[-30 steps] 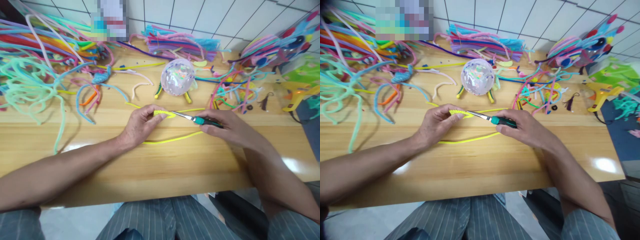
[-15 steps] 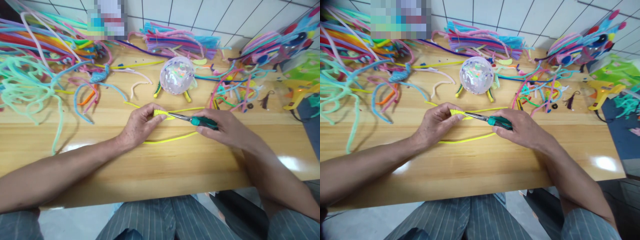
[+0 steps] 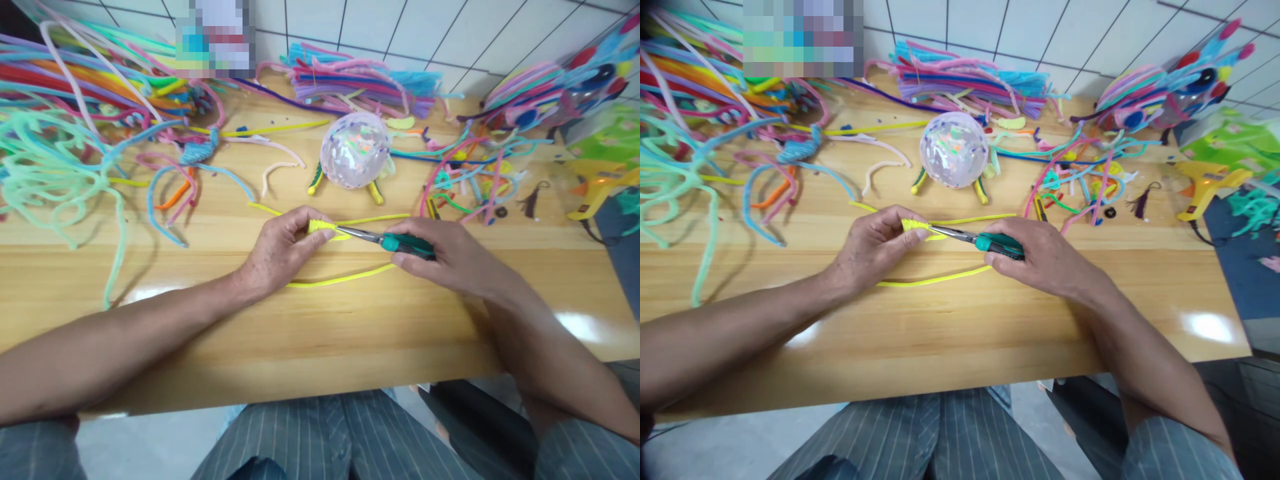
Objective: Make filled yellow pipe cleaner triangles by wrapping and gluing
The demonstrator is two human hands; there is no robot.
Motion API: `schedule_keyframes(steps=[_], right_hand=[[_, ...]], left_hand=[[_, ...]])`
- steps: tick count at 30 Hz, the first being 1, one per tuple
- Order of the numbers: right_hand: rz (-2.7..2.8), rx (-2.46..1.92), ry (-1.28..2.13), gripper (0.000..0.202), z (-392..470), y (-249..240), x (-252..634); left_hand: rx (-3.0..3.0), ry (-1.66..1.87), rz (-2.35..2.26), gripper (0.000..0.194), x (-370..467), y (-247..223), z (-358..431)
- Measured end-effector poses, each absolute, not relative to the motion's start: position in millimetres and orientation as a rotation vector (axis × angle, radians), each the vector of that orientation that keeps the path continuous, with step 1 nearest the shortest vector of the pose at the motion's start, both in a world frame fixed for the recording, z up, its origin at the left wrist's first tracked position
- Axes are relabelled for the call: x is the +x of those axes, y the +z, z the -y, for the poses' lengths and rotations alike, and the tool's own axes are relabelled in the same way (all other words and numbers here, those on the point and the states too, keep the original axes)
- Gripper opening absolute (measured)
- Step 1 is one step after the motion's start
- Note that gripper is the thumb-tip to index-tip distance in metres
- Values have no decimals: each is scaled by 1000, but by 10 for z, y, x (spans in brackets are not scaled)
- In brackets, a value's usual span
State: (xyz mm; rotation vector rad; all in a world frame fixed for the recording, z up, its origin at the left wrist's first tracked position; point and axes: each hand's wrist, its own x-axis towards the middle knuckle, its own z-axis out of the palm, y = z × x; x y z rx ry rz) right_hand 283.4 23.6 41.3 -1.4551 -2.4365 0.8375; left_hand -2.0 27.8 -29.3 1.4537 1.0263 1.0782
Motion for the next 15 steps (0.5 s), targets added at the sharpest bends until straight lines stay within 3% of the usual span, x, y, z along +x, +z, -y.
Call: schedule_keyframes(steps=[15], right_hand=[[2483,-1438,813,27,-248,431,2819]], left_hand=[[1450,1052,-1048,26,-22,-297,-269]])
